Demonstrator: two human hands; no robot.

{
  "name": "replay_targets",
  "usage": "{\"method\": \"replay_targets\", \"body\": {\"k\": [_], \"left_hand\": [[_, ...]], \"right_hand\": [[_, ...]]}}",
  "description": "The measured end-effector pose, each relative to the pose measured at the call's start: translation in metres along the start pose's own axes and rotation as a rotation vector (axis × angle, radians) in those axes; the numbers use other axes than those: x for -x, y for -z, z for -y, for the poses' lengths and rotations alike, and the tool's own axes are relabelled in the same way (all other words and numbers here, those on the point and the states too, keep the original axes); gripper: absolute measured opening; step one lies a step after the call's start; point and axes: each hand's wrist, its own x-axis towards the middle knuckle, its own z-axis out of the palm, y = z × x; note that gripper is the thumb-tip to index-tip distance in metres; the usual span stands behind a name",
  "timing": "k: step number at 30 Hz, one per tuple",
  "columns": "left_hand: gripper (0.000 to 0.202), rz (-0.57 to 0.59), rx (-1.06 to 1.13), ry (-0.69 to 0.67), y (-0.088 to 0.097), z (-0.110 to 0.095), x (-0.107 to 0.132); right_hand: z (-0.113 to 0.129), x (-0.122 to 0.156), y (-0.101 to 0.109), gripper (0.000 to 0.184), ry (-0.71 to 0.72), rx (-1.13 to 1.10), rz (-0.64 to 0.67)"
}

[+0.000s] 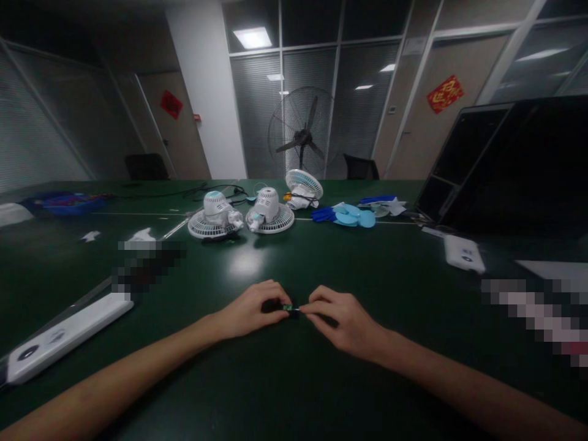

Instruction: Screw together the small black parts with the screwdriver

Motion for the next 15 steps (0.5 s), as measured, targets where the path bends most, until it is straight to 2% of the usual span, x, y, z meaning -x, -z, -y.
{"method": "replay_targets", "body": {"k": [9,12,15], "left_hand": [[0.016,0.044,-0.024,-0.030,-0.005,-0.010,-0.002],[0.019,0.041,-0.047,-0.033,-0.004,-0.012,0.000],[0.022,0.074,-0.031,-0.031,-0.003,-0.013,0.004]], "right_hand": [[0.002,-0.002,0.000,0.030,0.020,0.039,0.110],[0.000,-0.001,0.000,0.030,0.017,0.040,0.076],[0.000,0.001,0.000,0.028,0.017,0.014,-0.016]]}}
